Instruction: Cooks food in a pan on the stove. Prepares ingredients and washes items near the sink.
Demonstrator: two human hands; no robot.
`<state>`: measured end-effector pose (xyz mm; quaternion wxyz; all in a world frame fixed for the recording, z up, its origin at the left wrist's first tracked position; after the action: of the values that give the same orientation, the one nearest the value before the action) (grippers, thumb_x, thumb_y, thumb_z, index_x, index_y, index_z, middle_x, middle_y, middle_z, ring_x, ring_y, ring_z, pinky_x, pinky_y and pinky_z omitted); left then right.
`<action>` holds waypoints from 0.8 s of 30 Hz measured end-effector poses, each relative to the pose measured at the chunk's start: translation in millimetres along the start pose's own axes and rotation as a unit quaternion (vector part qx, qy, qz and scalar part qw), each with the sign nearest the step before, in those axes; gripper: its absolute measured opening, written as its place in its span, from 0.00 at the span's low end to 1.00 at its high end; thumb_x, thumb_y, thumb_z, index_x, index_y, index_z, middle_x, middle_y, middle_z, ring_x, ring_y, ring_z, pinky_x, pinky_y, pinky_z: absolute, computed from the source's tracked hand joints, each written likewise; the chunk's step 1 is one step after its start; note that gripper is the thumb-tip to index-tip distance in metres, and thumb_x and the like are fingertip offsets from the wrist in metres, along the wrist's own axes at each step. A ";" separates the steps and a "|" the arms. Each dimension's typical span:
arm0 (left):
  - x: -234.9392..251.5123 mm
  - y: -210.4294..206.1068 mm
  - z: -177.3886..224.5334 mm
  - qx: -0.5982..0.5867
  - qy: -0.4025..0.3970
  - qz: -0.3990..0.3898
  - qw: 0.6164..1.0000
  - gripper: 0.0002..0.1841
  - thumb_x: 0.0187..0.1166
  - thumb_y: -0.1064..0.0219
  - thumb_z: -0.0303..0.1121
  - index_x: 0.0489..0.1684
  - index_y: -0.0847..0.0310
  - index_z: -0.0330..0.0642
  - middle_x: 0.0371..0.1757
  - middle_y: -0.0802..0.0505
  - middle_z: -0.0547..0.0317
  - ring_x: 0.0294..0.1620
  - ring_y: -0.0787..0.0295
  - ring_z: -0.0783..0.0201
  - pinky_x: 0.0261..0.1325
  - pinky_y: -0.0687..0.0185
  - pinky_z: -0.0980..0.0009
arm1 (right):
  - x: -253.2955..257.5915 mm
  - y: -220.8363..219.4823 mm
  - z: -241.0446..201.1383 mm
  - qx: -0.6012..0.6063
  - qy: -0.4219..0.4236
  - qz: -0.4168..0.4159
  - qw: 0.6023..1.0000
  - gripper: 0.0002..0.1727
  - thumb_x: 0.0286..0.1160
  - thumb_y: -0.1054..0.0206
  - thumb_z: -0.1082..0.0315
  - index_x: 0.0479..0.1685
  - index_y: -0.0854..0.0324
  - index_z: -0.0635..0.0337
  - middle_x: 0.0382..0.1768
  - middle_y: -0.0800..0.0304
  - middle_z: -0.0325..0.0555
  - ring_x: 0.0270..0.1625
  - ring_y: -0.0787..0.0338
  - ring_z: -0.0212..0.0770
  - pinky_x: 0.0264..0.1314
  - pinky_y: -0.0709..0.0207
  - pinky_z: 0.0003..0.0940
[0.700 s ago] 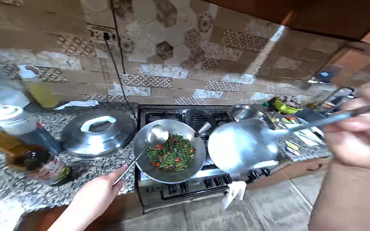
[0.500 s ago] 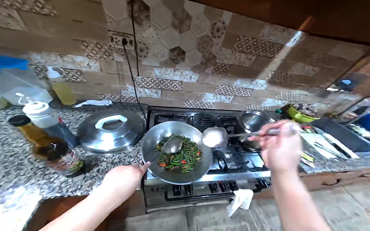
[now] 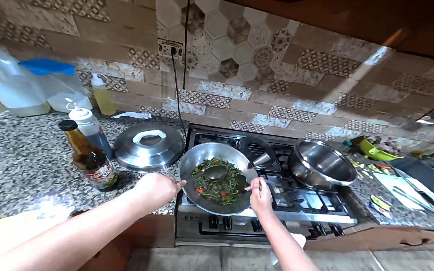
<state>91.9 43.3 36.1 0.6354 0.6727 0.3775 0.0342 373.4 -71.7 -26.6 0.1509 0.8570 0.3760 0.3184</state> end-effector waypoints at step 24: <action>56.5 16.0 -28.7 -0.115 0.064 -0.050 0.990 0.18 0.85 0.39 0.31 0.71 0.17 0.44 0.57 0.08 0.39 0.59 0.10 0.37 0.58 0.17 0.35 | 12.0 -9.8 22.2 0.170 -0.134 0.052 0.975 0.21 0.94 0.61 0.63 0.47 0.25 0.69 0.28 0.27 0.40 0.28 0.17 0.30 0.40 0.13 0.29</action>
<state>124.5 99.8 31.1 0.6839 0.5719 0.4444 0.0882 388.7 -56.6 -43.0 0.0353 0.9234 0.3558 0.1395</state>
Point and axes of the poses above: each hand's wrist, its own x-axis towards the middle knuckle, its own y-axis out of the back of the hand, z = x × y, the point moved 6 cm from there along x, towards the middle knuckle
